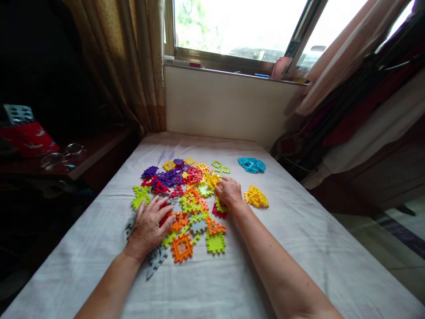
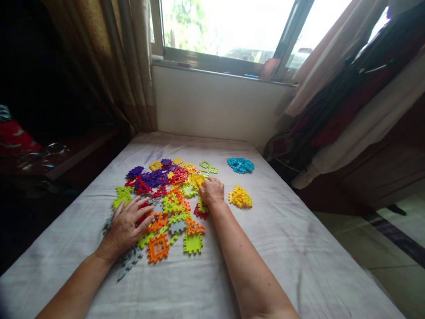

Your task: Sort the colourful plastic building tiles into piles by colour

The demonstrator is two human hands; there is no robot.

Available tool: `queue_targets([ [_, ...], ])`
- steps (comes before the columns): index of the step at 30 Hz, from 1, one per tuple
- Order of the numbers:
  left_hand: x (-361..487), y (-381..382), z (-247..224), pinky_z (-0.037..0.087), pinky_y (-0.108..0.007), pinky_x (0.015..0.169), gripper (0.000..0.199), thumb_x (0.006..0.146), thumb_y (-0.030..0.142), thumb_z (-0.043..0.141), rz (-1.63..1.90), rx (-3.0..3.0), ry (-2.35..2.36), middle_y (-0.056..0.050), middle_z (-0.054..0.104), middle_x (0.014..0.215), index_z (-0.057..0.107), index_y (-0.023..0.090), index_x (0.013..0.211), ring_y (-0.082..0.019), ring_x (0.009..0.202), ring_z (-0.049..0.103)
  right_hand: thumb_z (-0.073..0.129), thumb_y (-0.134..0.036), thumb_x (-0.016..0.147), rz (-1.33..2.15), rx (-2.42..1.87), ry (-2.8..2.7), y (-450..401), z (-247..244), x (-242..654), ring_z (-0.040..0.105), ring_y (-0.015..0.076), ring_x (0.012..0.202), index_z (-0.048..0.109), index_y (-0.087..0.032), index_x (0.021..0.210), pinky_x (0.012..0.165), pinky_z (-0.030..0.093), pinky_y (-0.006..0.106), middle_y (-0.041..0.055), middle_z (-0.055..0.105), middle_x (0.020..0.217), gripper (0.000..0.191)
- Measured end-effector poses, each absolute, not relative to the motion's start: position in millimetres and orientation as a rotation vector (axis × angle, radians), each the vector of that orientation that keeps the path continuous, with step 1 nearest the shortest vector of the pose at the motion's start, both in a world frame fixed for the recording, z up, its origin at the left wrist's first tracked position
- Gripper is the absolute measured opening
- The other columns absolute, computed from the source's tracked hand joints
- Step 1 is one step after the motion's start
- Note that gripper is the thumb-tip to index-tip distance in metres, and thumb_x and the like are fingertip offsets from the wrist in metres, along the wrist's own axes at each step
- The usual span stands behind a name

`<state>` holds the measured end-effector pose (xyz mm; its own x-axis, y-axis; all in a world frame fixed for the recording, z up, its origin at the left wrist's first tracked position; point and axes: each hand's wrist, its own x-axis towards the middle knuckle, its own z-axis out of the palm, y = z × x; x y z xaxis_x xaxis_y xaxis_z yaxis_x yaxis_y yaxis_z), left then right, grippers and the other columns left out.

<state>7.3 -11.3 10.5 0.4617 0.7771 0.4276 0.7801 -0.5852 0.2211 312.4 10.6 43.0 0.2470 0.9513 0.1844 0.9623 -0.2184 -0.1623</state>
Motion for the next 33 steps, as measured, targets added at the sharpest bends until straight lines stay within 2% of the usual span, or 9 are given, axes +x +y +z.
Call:
queue_targets([
  [3, 7.1, -11.9, 11.3, 0.029, -0.062, 0.113, 0.042, 0.093, 0.052, 0.044, -0.766, -2.680, -1.434, -0.008, 0.064, 0.134, 0.072, 0.029, 0.114, -0.034, 0.134, 0.050, 0.056, -0.028, 0.092, -0.143, -2.123, -1.844, 5.9, 32.1, 311.3, 0.060, 0.0216, 0.110, 0.075, -0.026, 0.092, 0.091, 0.043, 0.034, 0.0058, 0.070, 0.121, 0.020],
  [7, 7.1, -12.9, 11.1, 0.031, -0.059, 0.114, 0.041, 0.093, 0.052, 0.045, -0.770, -2.669, -1.430, -0.007, 0.064, 0.134, 0.072, 0.029, 0.114, -0.032, 0.133, 0.050, 0.050, -0.025, 0.092, -0.174, -1.934, -1.673, -4.8, 26.1, 319.5, 0.063, 0.0202, 0.101, 0.073, -0.021, 0.099, 0.089, 0.043, 0.031, 0.0086, 0.072, 0.112, 0.024],
  [12, 5.9, -11.2, 8.2, 0.032, -0.057, 0.114, 0.040, 0.092, 0.053, 0.046, -0.776, -2.662, -1.419, -0.006, 0.065, 0.133, 0.072, 0.031, 0.113, -0.031, 0.132, 0.051, 0.038, -0.030, 0.093, -0.129, -2.033, -1.174, -26.6, 33.1, 369.6, 0.062, 0.0196, 0.080, 0.073, -0.018, 0.099, 0.072, 0.042, 0.027, 0.0080, 0.073, 0.086, 0.038],
  [17, 4.2, -9.3, 6.8, 0.035, -0.057, 0.112, 0.041, 0.093, 0.055, 0.045, -0.761, -2.660, -1.393, -0.006, 0.065, 0.133, 0.072, 0.031, 0.113, -0.032, 0.132, 0.052, 0.040, -0.030, 0.091, -0.103, -2.206, -0.871, -45.5, 34.9, 417.6, 0.061, 0.0214, 0.084, 0.075, -0.018, 0.104, 0.071, 0.041, 0.028, 0.0100, 0.072, 0.092, 0.039],
  [21, 2.6, -8.3, 6.2, 0.037, -0.056, 0.111, 0.042, 0.092, 0.056, 0.045, -0.772, -2.648, -1.389, -0.007, 0.065, 0.133, 0.073, 0.031, 0.112, -0.032, 0.131, 0.052, 0.043, -0.031, 0.091, -0.172, -2.280, -0.898, -48.1, 28.8, 422.2, 0.060, 0.0265, 0.103, 0.073, -0.017, 0.115, 0.086, 0.045, 0.035, 0.0148, 0.068, 0.113, 0.041],
  [24, 1.8, -7.5, 5.4, 0.037, -0.057, 0.111, 0.043, 0.093, 0.057, 0.044, -0.769, -2.649, -1.386, -0.007, 0.065, 0.133, 0.073, 0.031, 0.112, -0.032, 0.130, 0.053, 0.049, -0.038, 0.091, -0.236, -2.324, -1.090, -48.8, 25.9, 408.9, 0.052, 0.0301, 0.121, 0.065, -0.021, 0.130, 0.099, 0.041, 0.044, 0.0151, 0.057, 0.136, 0.045],
  [28, 2.0, -6.7, 4.7, 0.038, -0.058, 0.110, 0.045, 0.094, 0.058, 0.042, -0.758, -2.653, -1.372, -0.008, 0.065, 0.133, 0.073, 0.030, 0.112, -0.033, 0.130, 0.053, 0.058, -0.049, 0.088, -0.157, -2.413, -1.554, -50.4, 24.8, 391.4, 0.041, 0.0324, 0.134, 0.064, -0.030, 0.130, 0.107, 0.033, 0.054, 0.0117, 0.049, 0.148, 0.046],
  [30, 2.4, -6.7, 4.9, 0.038, -0.057, 0.110, 0.045, 0.094, 0.057, 0.042, -0.766, -2.648, -1.374, -0.008, 0.065, 0.132, 0.073, 0.030, 0.112, -0.033, 0.130, 0.053, 0.055, -0.047, 0.091, -0.131, -2.460, -1.620, -49.2, 24.8, 392.1, 0.044, 0.0311, 0.133, 0.064, -0.032, 0.128, 0.105, 0.034, 0.054, 0.0116, 0.049, 0.148, 0.042],
  [33, 3.2, -7.8, 5.8, 0.037, -0.057, 0.110, 0.043, 0.093, 0.056, 0.043, -0.775, -2.646, -1.385, -0.007, 0.065, 0.133, 0.073, 0.030, 0.111, -0.032, 0.130, 0.053, 0.050, -0.042, 0.094, -0.158, -2.520, -1.542, -44.0, 24.5, 408.2, 0.050, 0.0286, 0.127, 0.065, -0.031, 0.128, 0.101, 0.040, 0.047, 0.0120, 0.052, 0.145, 0.039],
])
